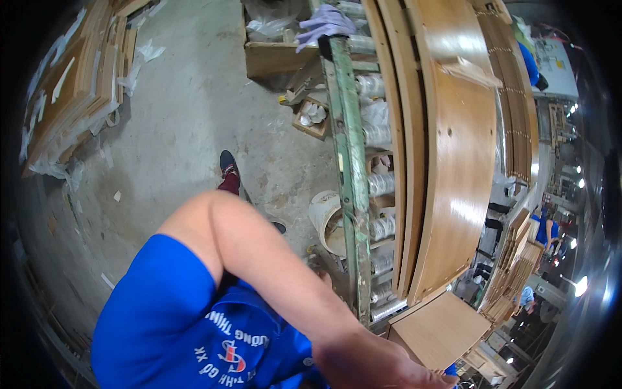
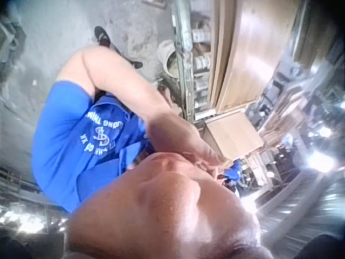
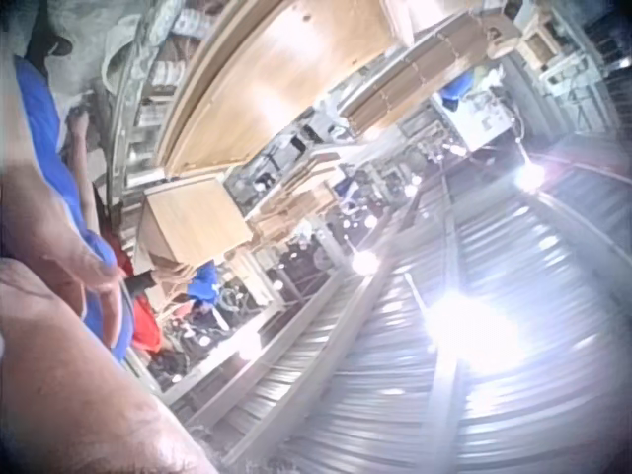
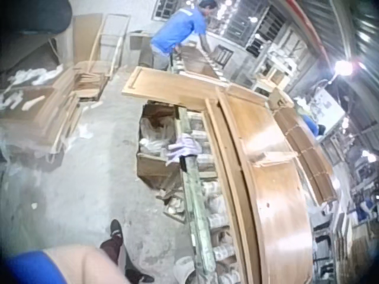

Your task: The person wipes the surface of large wooden panels with a cloth in a workshop setting. They handle the panels on a roller conveyor, occasionally flipping them over to clean both sides. The person also retrieves a new cloth from a cardboard box on the floor.

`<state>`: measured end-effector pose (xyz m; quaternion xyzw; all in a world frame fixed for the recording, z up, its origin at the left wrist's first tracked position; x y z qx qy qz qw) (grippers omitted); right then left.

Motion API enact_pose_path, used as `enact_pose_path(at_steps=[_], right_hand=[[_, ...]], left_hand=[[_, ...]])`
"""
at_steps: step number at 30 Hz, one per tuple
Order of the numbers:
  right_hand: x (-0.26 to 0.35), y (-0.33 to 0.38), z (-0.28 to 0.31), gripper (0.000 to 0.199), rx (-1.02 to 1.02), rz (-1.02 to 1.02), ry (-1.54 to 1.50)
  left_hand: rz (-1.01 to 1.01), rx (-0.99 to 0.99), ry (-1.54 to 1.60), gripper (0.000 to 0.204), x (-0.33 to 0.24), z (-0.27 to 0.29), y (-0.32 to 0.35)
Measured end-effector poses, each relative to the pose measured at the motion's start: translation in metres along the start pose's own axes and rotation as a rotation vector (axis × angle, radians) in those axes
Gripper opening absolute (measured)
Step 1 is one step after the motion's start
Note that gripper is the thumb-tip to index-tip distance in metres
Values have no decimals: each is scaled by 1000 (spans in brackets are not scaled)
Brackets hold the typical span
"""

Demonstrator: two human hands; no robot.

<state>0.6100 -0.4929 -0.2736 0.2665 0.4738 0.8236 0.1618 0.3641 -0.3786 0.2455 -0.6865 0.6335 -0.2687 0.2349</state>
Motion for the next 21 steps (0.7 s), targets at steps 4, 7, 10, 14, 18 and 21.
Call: enact_pose_path(at_steps=[4,7,10,14,18,21], right_hand=[[110,-65,-12,16,173,-66,-174],[186,-142,-23,22,156,265,288],[265,-229,-30,22,-83,242,300],[290,-350,21,22,-430,460,259],[266,-431,98,32,-828,409,174],[216,-463,127,50,-1149,30,674]], left_hand=[[-184,45,-30,61,-66,-43,111],[-287,-130,-49,65,-107,-41,176],[-407,-57,286,67,-121,8,231],[-470,91,478,71,-132,61,311],[-500,157,569,75,-123,136,369],[-534,138,650,79,-111,202,392]])
Point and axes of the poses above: each hand's wrist, its own y-axis away from the middle knuckle, its own z-axis out of the back of the hand, x = y × z, the point moved 8 cm from there along -y, towards the middle knuckle
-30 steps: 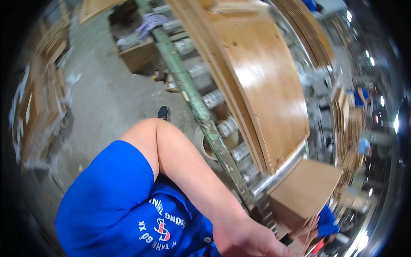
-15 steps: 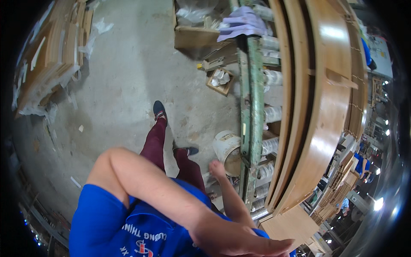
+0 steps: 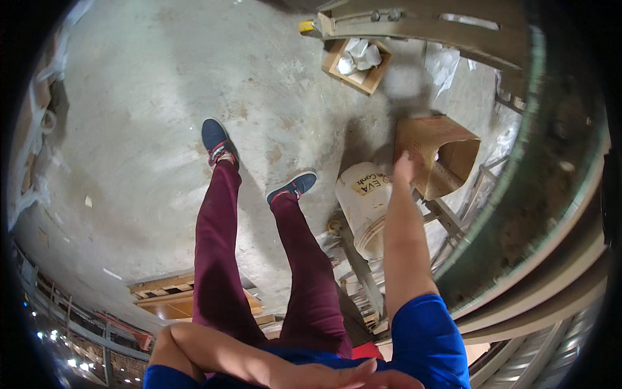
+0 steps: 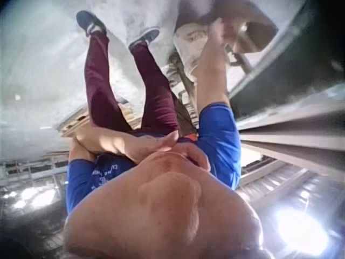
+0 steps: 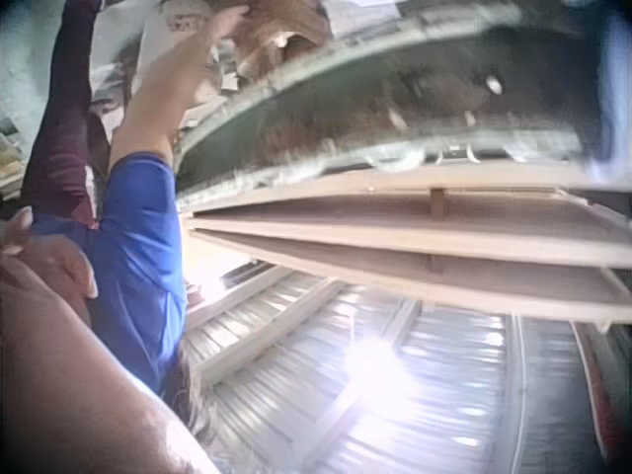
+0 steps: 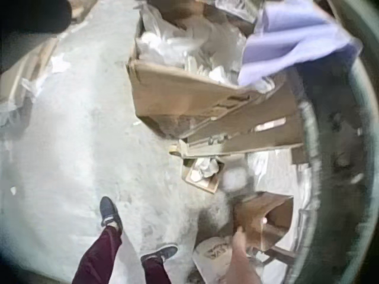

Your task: The person wipes the surface of large wooden panels with a cloth in a workshop setting. They handle the panels on a roller conveyor, occasionally flipping them over to clean both sides. The person also retrieves a new cloth from a cardboard box on the floor.

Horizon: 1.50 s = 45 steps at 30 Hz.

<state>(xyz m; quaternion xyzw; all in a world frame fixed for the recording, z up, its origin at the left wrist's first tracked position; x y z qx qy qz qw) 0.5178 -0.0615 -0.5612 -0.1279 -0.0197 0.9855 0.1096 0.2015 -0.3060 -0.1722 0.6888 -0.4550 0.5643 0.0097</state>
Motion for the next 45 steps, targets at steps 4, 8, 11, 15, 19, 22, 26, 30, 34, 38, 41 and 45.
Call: enact_pose_path(at_steps=[4,8,11,15,19,22,26,30,34,38,41,45], right_hand=[[-45,-50,-43,64,-68,48,-68],[-93,-105,-85,72,78,-71,-161],[-117,-139,-106,63,386,-172,-593],[-89,-56,-139,41,562,-261,-140],[-69,-84,-92,25,225,193,-64],[-49,-73,-92,26,110,358,-24],[-73,-85,-90,29,129,53,-416],[-59,-55,-105,31,443,-48,-214],[-84,-86,-79,32,317,39,22],[7,-64,-90,35,395,240,-117],[47,-58,-82,39,396,326,-163],[94,27,-85,25,447,507,-211]], left_hand=[[-55,-62,33,84,-37,65,36],[-103,-103,-122,89,-53,133,67],[-382,109,-211,83,-134,121,86],[-753,-732,-319,65,-231,198,139],[-744,-932,-640,58,-251,212,153],[-789,-937,-786,56,-272,211,158],[-870,-1019,-892,53,-289,214,187],[-962,-987,-763,51,-285,214,206],[-836,-980,-817,47,-283,222,189],[-856,-1087,-836,42,-276,228,189],[-802,-1145,-883,41,-279,239,185],[-819,-1160,-875,36,-285,244,187]])
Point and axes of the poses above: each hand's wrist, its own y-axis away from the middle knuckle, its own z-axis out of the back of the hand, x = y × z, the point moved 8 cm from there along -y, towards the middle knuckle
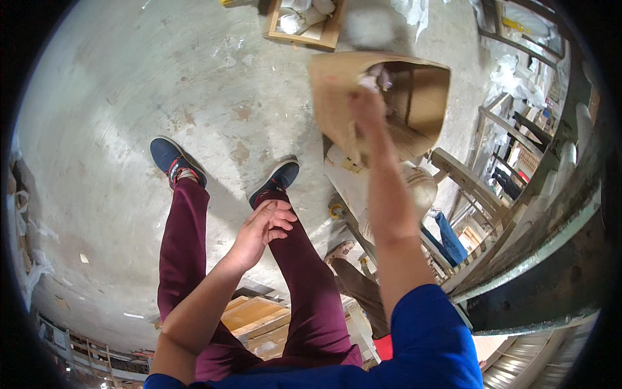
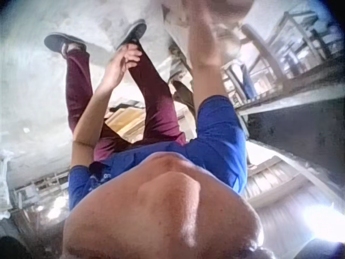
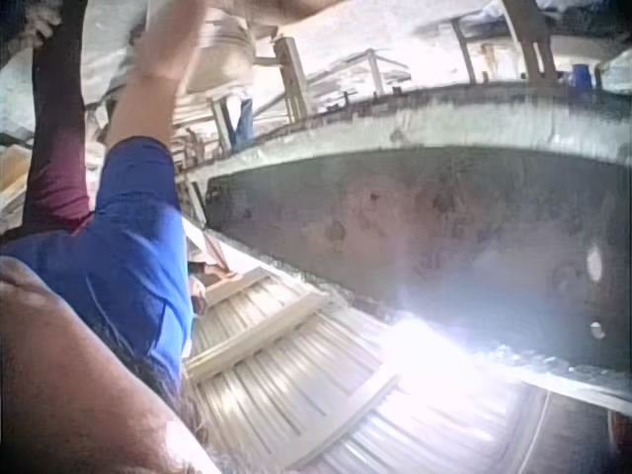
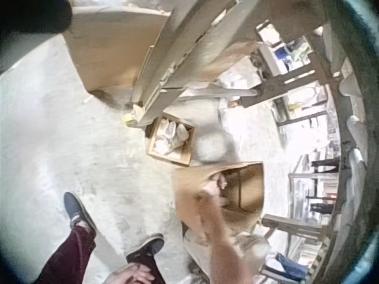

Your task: The person wipes the surface of large wooden panels with a cloth in a workshop setting. They handle the panels on a roller conveyor, occasionally flipping them over to clean both sides. The person also retrieves a new cloth from a cardboard box on the floor.

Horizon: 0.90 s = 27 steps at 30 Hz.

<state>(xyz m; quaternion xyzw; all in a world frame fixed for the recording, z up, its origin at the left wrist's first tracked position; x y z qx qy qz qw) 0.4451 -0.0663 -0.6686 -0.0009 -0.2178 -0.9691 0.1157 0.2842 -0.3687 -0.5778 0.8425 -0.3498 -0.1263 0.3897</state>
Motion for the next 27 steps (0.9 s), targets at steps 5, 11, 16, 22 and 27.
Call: enact_pose_path(at_steps=[5,11,16,22,27], right_hand=[[145,100,-36,24,17,128,-220],[209,119,-74,23,321,-32,-868],[151,87,-132,56,39,246,-171],[179,20,-204,74,56,-123,-484],[146,-23,-231,87,86,-281,-374]], left_hand=[[-68,-101,119,29,-12,12,2],[-296,-322,315,22,-45,48,18],[-266,-306,337,19,-45,49,24],[-232,-405,332,18,-30,67,40],[-199,-324,314,17,-35,60,35]])
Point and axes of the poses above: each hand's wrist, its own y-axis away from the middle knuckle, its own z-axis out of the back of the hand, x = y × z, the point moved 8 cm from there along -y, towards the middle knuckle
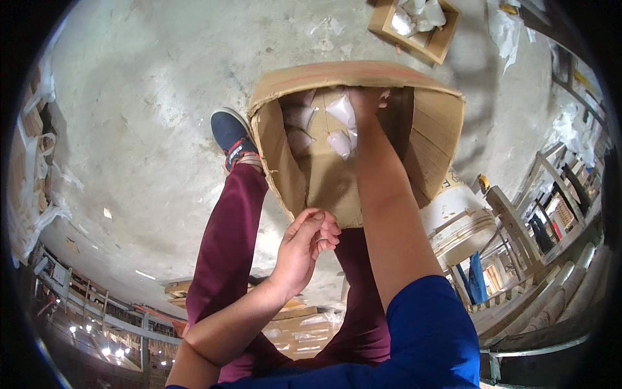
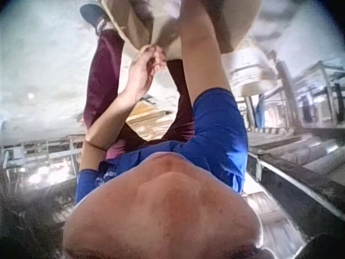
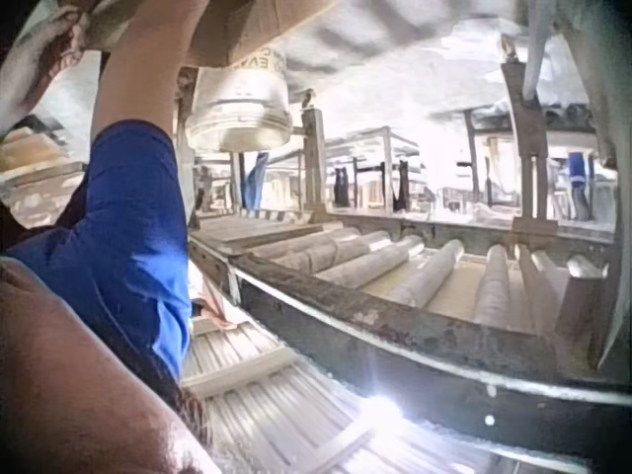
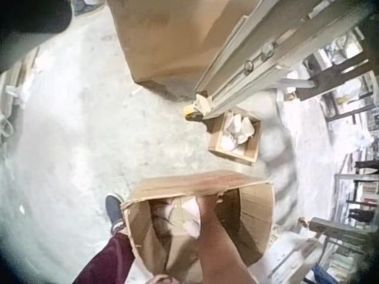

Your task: The person wipes the surface of large wooden panels with a cloth in a workshop setting. They handle the panels on a roller conveyor, occasionally flipping them over to clean both sides. The person also retrieves a new cloth from a cardboard box on the floor.

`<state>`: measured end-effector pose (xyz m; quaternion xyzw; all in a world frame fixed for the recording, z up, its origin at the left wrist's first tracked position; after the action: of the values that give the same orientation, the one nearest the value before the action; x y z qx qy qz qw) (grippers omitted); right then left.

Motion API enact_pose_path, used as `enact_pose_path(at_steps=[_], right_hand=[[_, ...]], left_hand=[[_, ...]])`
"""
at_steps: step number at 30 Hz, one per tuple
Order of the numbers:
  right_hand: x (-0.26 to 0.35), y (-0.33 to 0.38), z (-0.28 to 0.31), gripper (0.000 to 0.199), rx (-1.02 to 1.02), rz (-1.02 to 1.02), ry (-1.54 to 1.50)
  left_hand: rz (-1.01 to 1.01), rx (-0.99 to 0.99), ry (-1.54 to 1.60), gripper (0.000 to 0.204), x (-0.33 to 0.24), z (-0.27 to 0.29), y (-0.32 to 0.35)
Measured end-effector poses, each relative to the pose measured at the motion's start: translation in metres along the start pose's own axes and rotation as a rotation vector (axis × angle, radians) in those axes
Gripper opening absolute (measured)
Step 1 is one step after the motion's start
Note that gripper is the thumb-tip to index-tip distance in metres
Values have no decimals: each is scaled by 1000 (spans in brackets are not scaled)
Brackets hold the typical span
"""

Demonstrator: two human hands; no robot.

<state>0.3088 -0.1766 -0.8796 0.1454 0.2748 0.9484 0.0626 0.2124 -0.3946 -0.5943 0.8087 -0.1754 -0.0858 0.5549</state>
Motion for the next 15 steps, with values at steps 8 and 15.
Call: enact_pose_path(at_steps=[8,15], right_hand=[[-9,49,5,91,42,78,175],[-20,24,89,58,124,370,-327]], left_hand=[[45,-32,-87,14,9,-4,2],[132,73,-63,14,23,-27,-4]])
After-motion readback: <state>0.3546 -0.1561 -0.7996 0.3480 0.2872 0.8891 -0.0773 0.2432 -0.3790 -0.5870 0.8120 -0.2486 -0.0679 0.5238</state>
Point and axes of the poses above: each hand's wrist, its own y-axis away from the middle knuckle, its own z-axis out of the back of the hand, x = y × z, the point moved 8 cm from there along -y, towards the middle knuckle
